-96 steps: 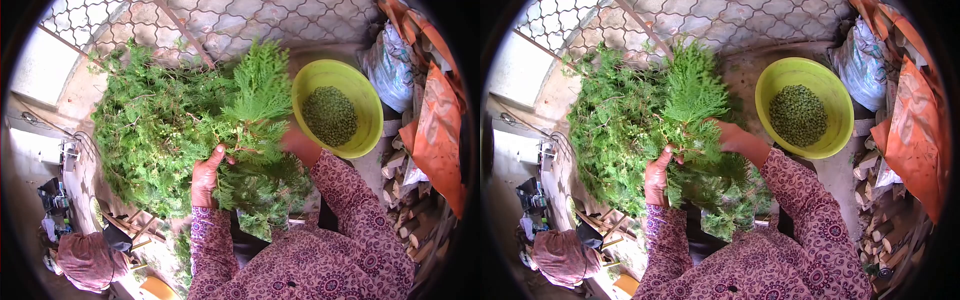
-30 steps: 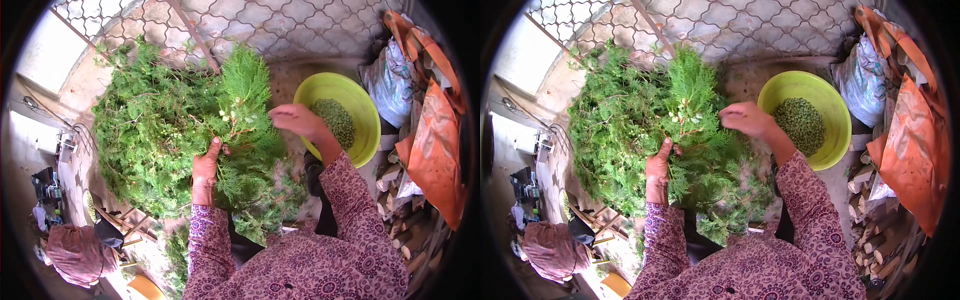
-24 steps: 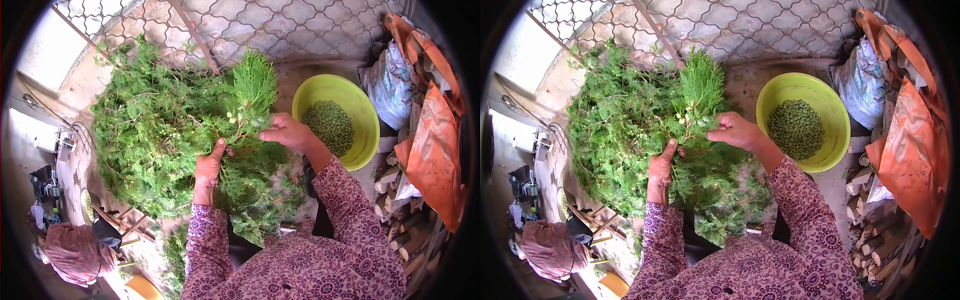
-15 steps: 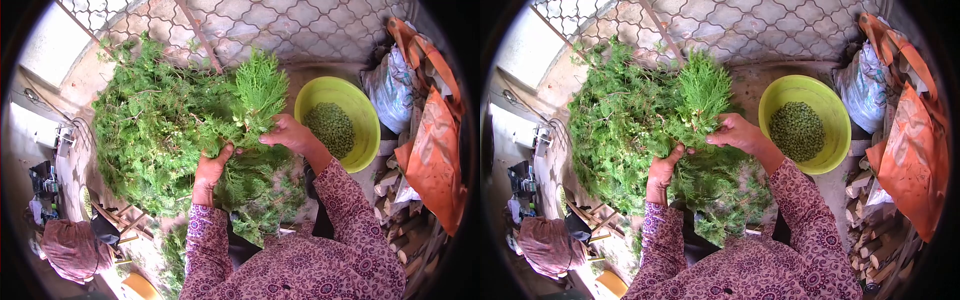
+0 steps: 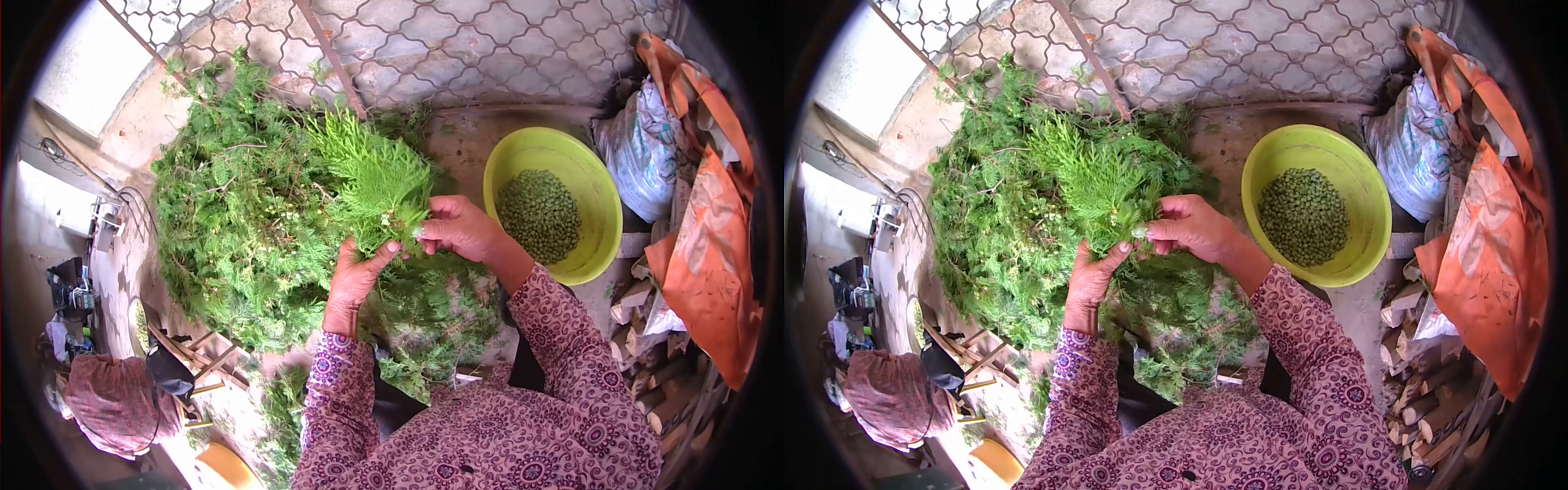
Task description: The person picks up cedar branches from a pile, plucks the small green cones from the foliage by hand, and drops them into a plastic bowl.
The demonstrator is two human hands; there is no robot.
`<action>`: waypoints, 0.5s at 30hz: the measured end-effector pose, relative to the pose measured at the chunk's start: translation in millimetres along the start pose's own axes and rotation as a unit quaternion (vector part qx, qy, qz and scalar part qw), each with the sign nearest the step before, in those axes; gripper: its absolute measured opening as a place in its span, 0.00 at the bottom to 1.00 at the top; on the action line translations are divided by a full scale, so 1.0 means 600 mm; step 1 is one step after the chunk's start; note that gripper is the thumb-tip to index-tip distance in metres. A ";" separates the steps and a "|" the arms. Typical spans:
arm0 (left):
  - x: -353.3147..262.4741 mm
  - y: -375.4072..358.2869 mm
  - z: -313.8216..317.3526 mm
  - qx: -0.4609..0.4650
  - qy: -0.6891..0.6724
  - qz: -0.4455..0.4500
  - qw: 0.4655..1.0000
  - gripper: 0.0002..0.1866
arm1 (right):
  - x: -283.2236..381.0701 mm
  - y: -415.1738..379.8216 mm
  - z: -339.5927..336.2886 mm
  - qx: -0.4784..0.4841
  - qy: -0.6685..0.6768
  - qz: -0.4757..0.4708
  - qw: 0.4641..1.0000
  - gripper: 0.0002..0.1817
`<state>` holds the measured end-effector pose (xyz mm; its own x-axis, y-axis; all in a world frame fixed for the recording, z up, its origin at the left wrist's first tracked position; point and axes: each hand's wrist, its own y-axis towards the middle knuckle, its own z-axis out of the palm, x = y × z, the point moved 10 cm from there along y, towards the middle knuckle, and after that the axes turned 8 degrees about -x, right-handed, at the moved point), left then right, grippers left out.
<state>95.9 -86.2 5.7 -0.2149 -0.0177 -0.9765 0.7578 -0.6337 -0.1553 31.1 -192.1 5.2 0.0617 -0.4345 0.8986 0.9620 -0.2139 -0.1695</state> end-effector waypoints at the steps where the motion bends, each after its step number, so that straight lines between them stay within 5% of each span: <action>1: 0.002 0.002 0.000 0.000 0.000 0.000 1.000 0.20 | 0.002 -0.001 -0.003 -0.009 -0.002 -0.002 1.000 0.10; 6: -0.011 0.012 0.003 0.015 0.006 0.085 0.996 0.13 | -0.011 0.003 -0.002 -0.016 0.018 0.007 1.000 0.12; 9: 0.011 0.008 -0.004 -0.021 -0.069 0.004 0.997 0.10 | 0.000 0.005 -0.007 -0.027 -0.022 -0.020 0.999 0.14; 15: 0.016 0.014 -0.016 -0.088 -0.151 0.021 0.985 0.07 | 0.006 -0.004 0.014 0.000 -0.055 0.000 0.998 0.17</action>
<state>106.0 -84.0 -6.6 -0.3346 -0.2857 -0.8980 0.8587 -0.4850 -0.1656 31.2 -185.7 12.0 0.0903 -0.3358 0.9376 0.9619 -0.2146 -0.1695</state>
